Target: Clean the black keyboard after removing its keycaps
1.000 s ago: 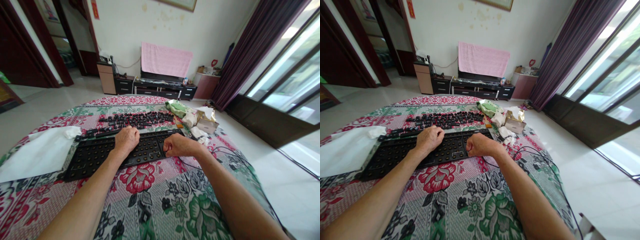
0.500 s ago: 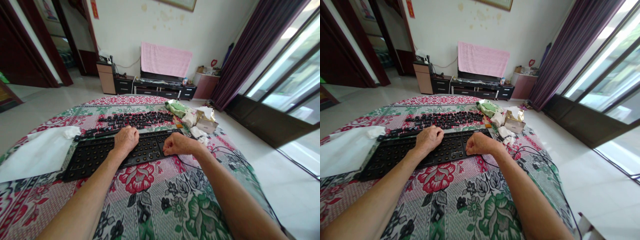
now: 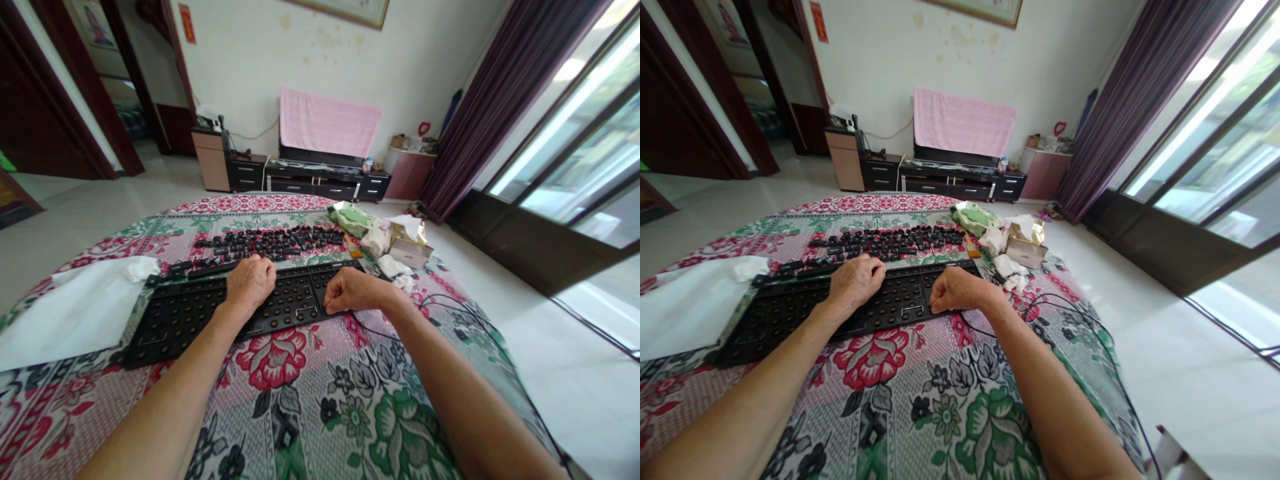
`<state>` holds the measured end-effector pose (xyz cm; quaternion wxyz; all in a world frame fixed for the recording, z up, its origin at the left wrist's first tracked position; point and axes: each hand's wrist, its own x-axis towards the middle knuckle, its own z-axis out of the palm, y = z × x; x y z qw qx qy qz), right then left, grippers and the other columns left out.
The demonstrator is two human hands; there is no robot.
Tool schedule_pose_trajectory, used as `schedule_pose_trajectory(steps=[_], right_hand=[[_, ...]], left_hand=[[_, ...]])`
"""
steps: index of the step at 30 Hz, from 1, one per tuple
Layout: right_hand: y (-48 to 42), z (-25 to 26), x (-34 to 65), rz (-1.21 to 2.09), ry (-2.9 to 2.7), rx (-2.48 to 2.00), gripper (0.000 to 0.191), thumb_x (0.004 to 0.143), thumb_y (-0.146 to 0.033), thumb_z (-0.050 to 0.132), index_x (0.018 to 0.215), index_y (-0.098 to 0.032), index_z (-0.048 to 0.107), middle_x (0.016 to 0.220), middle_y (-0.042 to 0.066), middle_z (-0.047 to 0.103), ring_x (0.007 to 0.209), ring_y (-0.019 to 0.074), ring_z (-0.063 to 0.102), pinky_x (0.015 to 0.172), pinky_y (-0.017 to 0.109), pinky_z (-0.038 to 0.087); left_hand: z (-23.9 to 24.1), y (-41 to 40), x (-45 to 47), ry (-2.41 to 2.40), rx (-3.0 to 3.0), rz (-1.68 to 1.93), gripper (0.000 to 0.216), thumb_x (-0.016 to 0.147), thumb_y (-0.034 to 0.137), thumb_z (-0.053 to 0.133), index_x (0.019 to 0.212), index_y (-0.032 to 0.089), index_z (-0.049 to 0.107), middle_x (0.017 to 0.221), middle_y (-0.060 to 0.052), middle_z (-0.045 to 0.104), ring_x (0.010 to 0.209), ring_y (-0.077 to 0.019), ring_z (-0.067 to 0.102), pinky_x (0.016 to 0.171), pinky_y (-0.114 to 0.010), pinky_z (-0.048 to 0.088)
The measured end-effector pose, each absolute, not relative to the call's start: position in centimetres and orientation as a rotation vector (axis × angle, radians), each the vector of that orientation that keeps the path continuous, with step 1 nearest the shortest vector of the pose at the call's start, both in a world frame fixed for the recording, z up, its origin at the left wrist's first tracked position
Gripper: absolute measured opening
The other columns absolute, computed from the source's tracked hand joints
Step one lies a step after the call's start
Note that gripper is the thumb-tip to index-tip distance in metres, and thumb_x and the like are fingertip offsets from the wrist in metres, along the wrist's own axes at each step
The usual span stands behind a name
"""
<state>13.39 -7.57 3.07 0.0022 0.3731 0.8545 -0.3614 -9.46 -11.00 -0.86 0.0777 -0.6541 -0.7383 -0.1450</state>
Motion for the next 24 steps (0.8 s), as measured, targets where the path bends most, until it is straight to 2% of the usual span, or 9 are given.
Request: schedule_pose_trajectory(steps=[6, 11, 14, 18, 24], right_hand=[[-8.2, 3.7, 13.2, -0.928, 2.770, 1.145, 0.004, 0.064, -0.014, 0.061, 0.063, -0.013, 0.065, 0.053, -0.005, 0.052, 0.051, 0.0061, 0.042, 0.049, 0.018, 0.032], [-7.3, 4.6, 13.3, -0.925, 2.796, 0.972, 0.020, 0.076, -0.023, 0.053, 0.071, -0.013, 0.069, 0.055, -0.002, 0.057, 0.050, 0.0080, 0.048, 0.050, 0.019, 0.034], [-5.8, 4.1, 11.7, -0.688, 3.034, 1.070, 0.024, 0.080, -0.025, 0.050, 0.075, -0.015, 0.071, 0.062, 0.000, 0.063, 0.057, 0.0100, 0.054, 0.056, 0.020, 0.037], [-3.4, 2.3, 7.9, -0.319, 3.207, 1.327, 0.023, 0.080, -0.022, 0.052, 0.089, -0.018, 0.073, 0.086, 0.003, 0.071, 0.078, 0.0150, 0.061, 0.072, 0.022, 0.041], [-1.6, 0.9, 4.0, -0.060, 3.127, 1.388, 0.027, 0.080, -0.025, 0.052, 0.099, -0.023, 0.071, 0.093, 0.004, 0.070, 0.084, 0.0174, 0.063, 0.075, 0.023, 0.042]], left_hand=[[-0.5, -10.8, -9.7, -2.196, -2.011, -0.434, 0.036, 0.084, 0.031, 0.035, 0.083, 0.021, 0.069, 0.086, -0.005, 0.067, 0.080, -0.0184, 0.062, 0.068, -0.026, 0.044], [0.6, -10.8, -11.6, -2.195, -2.099, -0.385, 0.032, 0.081, 0.028, 0.040, 0.080, 0.023, 0.071, 0.085, -0.005, 0.069, 0.081, -0.0197, 0.062, 0.074, -0.028, 0.044], [0.8, -11.6, -13.3, -2.212, -2.050, -0.375, 0.029, 0.080, 0.032, 0.043, 0.081, 0.024, 0.072, 0.086, -0.005, 0.068, 0.082, -0.0207, 0.062, 0.075, -0.029, 0.045], [-0.1, -13.0, -14.3, -2.211, -2.014, -0.405, 0.031, 0.083, 0.032, 0.042, 0.087, 0.023, 0.071, 0.089, -0.006, 0.066, 0.085, -0.0195, 0.061, 0.077, -0.028, 0.045], [-1.2, -13.5, -13.7, -2.230, -1.936, -0.522, 0.031, 0.085, 0.031, 0.038, 0.085, 0.021, 0.068, 0.087, -0.005, 0.063, 0.087, -0.0186, 0.060, 0.077, -0.028, 0.045]])
